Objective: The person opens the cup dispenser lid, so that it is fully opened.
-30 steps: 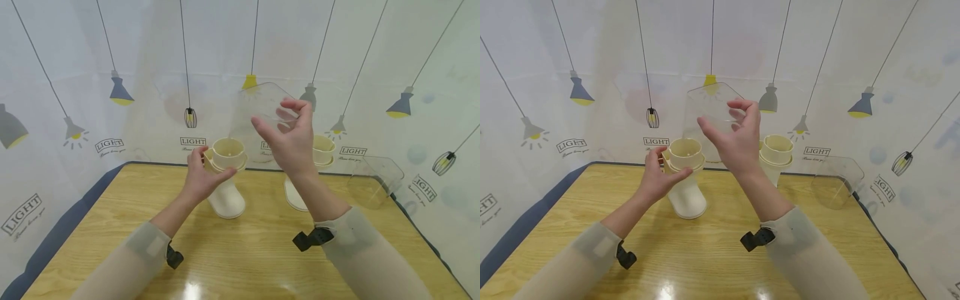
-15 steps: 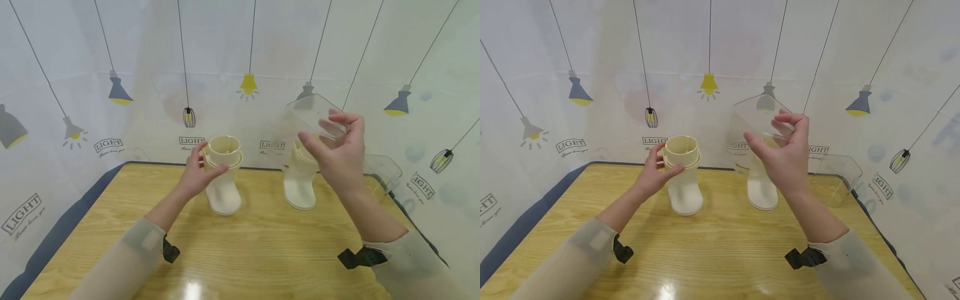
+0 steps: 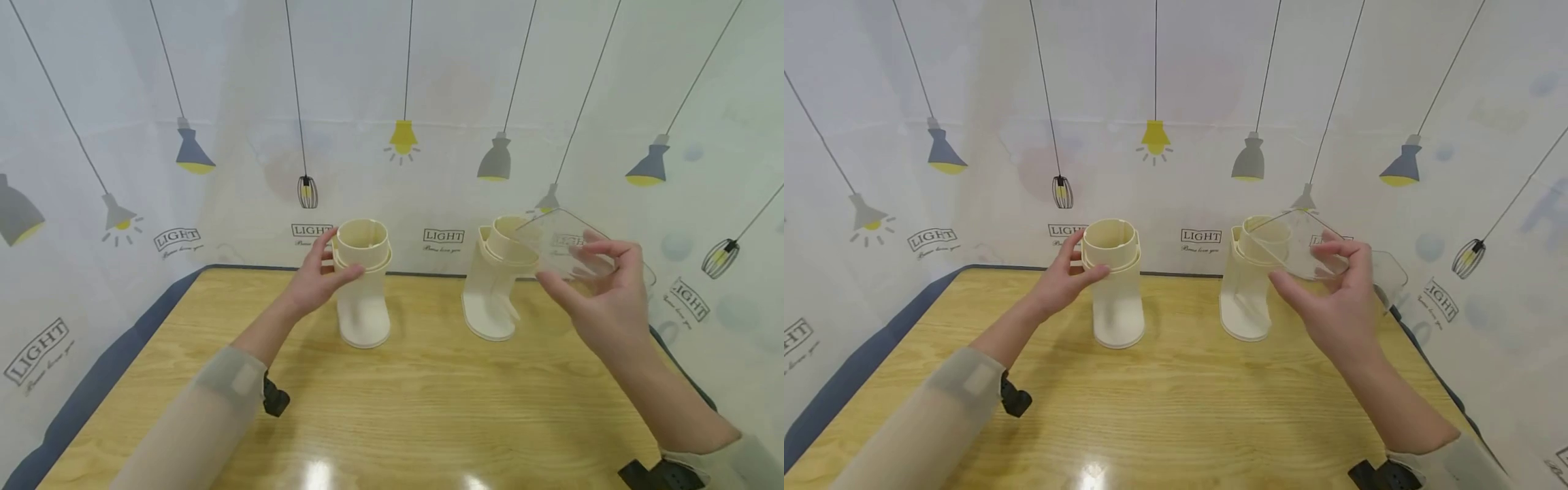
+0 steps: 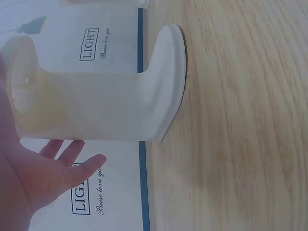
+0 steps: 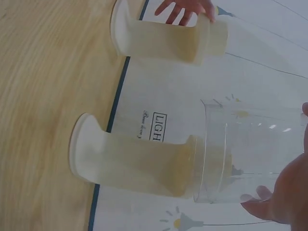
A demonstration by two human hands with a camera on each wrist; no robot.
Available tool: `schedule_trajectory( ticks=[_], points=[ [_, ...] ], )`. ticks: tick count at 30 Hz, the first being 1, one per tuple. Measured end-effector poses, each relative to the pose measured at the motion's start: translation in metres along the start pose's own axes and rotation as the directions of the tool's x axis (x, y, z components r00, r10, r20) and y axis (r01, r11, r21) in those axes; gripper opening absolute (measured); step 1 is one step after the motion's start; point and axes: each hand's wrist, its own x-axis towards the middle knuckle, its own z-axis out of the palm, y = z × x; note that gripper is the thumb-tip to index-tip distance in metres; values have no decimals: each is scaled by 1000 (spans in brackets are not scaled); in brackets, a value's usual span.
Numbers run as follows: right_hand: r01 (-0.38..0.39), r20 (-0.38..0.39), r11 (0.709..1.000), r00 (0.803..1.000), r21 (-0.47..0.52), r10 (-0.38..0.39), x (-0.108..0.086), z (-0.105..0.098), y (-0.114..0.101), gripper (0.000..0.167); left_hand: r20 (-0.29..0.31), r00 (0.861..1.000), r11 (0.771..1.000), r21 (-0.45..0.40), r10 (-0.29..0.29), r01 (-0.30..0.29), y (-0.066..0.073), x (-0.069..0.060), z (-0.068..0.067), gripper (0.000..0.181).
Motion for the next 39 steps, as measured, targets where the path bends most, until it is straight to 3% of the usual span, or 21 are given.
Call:
schedule_trajectory(
  ticks=[4, 8, 13, 18, 25, 31, 39],
  points=[
    [-33, 14, 999, 999, -32, 34, -9, -13, 18, 60, 2, 1000, 1000, 8, -7, 7, -1, 0, -2, 105],
    [-88, 7, 983, 996, -161, 90, -16, -28, 35, 61, 18, 1000, 1000, 4, -4, 4, -2, 2, -3, 104],
    [-130, -31, 944, 992, -304, 126, -19, -45, 56, 62, 36, 999, 1000, -2, -5, 5, -3, 3, -5, 103],
    [-174, -112, 912, 983, -371, 142, -19, -60, 77, 60, 52, 999, 1000, -1, -13, 14, -3, 4, -5, 102],
    [-254, -143, 843, 967, -473, 211, -18, -80, 97, 59, 56, 998, 999, 38, -9, 7, -5, 11, -10, 98],
    [-291, -178, 825, 956, -485, 233, -16, -96, 111, 58, 83, 997, 999, 42, -2, -1, -8, 19, -13, 96],
    [-379, -207, 804, 925, -458, 318, -13, -117, 121, 56, 110, 994, 1000, 24, -18, 15, -10, 24, -15, 95]
  ],
)
